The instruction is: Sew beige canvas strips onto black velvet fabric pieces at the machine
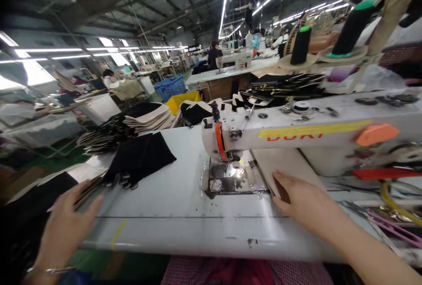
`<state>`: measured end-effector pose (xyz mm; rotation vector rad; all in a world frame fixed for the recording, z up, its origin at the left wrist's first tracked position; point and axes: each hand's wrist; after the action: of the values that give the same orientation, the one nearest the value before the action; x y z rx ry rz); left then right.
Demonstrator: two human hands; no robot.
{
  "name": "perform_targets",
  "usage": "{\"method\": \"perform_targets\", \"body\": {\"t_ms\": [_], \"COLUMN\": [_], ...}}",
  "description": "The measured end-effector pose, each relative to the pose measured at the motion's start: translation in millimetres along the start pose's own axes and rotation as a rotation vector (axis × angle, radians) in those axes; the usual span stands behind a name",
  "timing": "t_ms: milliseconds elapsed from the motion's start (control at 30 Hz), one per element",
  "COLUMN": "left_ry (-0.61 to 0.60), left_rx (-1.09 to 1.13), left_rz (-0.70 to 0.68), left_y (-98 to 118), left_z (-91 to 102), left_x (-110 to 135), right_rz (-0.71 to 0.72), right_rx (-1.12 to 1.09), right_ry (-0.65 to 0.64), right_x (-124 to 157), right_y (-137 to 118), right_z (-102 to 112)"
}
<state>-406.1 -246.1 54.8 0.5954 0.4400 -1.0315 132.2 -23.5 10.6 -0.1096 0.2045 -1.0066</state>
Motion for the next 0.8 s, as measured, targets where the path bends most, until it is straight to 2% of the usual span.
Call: {"method": "perform_targets", "body": {"t_ms": [33, 100, 200, 300, 433, 567, 667, 700, 733, 800], "left_ry": [0.01, -0.088, -0.224, -0.346, -0.466, -0.574, -0.772, -0.836, -0.881, -0.92], "left_rx": [0.037, 0.141, 0.293, 0.433, 0.61, 0.83, 1.179, 1.326, 1.458, 1.599], "left_rz": [-0.081, -0.246, -0.392, -0.456, -0.433, -0.308, -0.026, 0.095, 0.214, 0.396], "left_y": [20.5, 65.6, 124.9, 162.5, 195.1, 238.1, 280.4, 294.2, 306.5, 323.9], "left_z": [-14.4, -37.2, -56.8, -66.0, -74.3, -77.9, -79.6, -80.7, -82.0, -84.5], "left_x": [6.0, 16.7, 30.3, 42.7, 56.4, 65.7, 69.0, 69.4, 69.8, 71.7], "right_rz": [0.003, 0.011, 0.016, 0.012, 0.009, -0.109, -0.177, -0.146, -0.042, 0.255], "right_rx": [-0.003, -0.009, -0.016, -0.027, -0.035, 0.043, 0.119, 0.127, 0.118, 0.063], "right_ry": [-0.011, -0.023, -0.026, -0.032, -0.03, 0.088, 0.251, 0.303, 0.385, 0.455], "right_x": [-1.2, -2.3, -1.8, -1.3, -5.0, 1.0, 29.4, 43.6, 59.1, 90.5], "right_y": [-1.4, -3.5, -6.1, -7.8, -5.3, -10.2, -36.4, -49.2, -62.6, -86.1], "right_z": [3.6, 8.6, 12.4, 15.6, 22.5, 28.2, 30.3, 30.7, 30.8, 30.0]}}
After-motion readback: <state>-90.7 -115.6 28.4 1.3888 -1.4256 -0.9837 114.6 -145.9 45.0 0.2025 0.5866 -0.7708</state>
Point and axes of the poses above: each hand's wrist, its own x-axis away from the middle knuckle, its own z-axis out of the back of the hand, y = z × x, and after that the axes turned 3 degrees about y, right-handed
